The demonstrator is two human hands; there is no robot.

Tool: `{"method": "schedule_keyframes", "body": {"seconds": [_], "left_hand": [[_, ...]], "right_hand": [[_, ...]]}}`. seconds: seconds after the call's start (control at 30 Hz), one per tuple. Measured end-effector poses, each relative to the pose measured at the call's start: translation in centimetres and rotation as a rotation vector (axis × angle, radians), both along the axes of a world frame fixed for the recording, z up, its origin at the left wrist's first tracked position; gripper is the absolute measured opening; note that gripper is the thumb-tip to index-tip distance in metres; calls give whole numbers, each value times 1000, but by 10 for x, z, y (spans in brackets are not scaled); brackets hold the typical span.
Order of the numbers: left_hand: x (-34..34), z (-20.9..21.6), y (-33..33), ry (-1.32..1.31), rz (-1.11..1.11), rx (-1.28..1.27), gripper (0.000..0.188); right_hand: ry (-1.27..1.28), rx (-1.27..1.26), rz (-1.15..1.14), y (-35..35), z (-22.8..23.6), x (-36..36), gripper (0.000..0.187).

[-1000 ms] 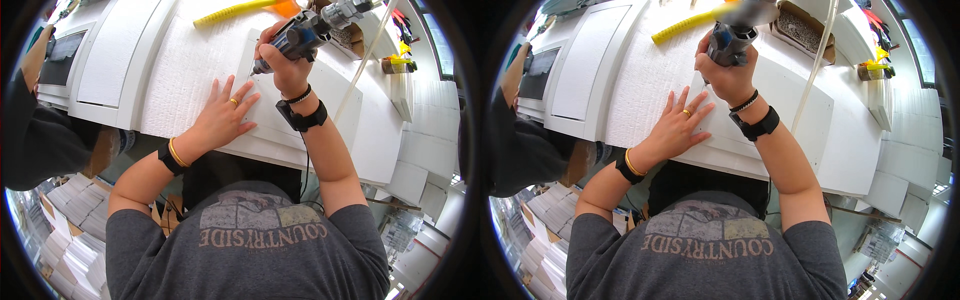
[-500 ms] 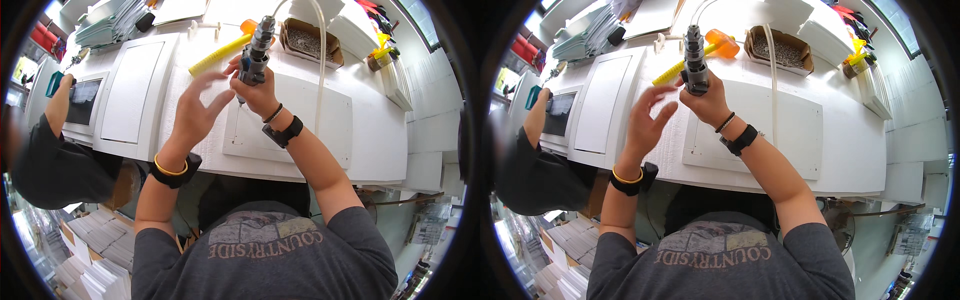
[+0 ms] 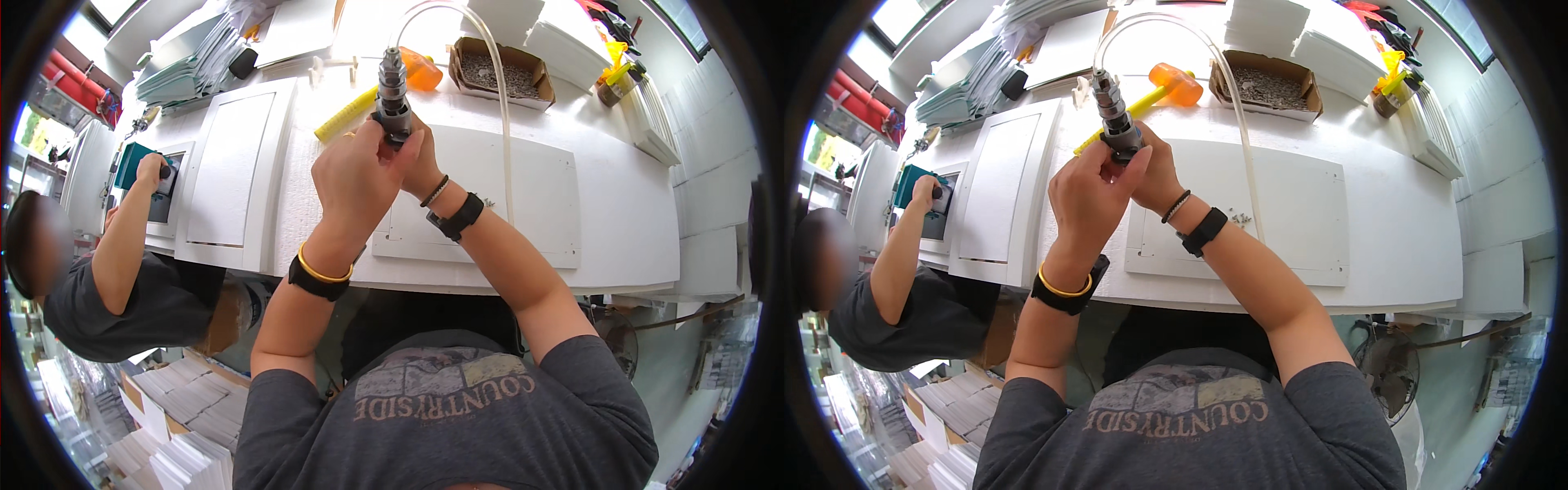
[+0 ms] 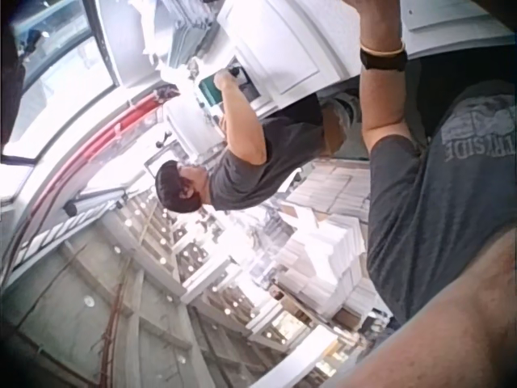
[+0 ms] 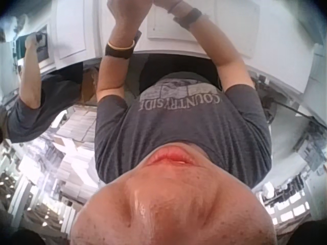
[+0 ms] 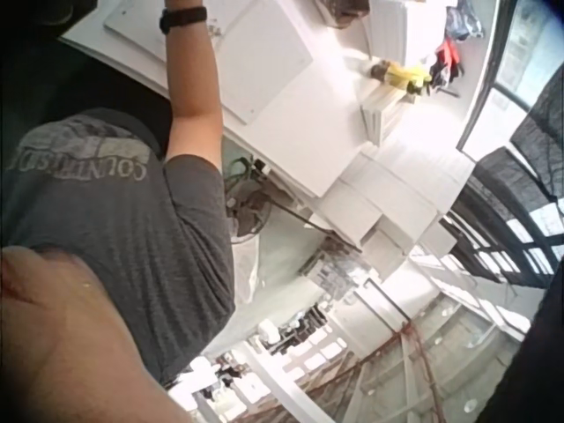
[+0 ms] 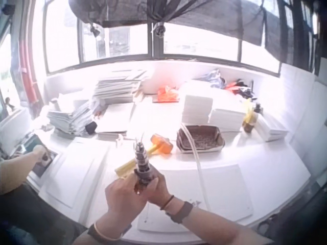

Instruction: Using a pneumatic screwdriver to drive screws into pre-drilled holes in a white board during furniture assembly.

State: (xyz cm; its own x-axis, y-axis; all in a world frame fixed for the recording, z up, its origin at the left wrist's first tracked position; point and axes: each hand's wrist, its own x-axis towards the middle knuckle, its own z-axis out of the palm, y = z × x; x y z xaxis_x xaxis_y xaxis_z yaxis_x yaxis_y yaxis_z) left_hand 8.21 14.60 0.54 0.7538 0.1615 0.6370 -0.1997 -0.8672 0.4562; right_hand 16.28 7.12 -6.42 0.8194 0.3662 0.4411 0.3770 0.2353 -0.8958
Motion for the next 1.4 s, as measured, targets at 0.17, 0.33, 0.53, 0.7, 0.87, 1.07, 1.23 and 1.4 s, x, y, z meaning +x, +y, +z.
{"method": "schedule_keyframes", "body": {"seconds": [0.17,0.33,0.53,0.7,0.87,1.07,1.23,1.4], "left_hand": [[-1,-6,-6,6,77,-136,30],[-3,5,-6,31,81,94,23],[-1,25,-3,46,17,728,14],[7,37,1,18,-14,1049,22],[1,33,29,17,-337,462,20],[-29,-115,30,475,7,-279,39],[-23,-143,9,333,89,-68,53],[-18,-143,10,411,45,-210,49]], "right_hand": [[-129,-90,-97,1,2,-1,31],[-210,-170,-209,2,9,-3,28],[-338,-213,-313,4,7,-1,23],[-685,-388,-488,7,8,9,21],[-9,-12,-100,-10,3,16,25],[-50,3,-78,-2,-2,2,25],[-85,-76,-84,-3,-2,4,24],[-65,-26,-38,-3,0,8,24]]}}
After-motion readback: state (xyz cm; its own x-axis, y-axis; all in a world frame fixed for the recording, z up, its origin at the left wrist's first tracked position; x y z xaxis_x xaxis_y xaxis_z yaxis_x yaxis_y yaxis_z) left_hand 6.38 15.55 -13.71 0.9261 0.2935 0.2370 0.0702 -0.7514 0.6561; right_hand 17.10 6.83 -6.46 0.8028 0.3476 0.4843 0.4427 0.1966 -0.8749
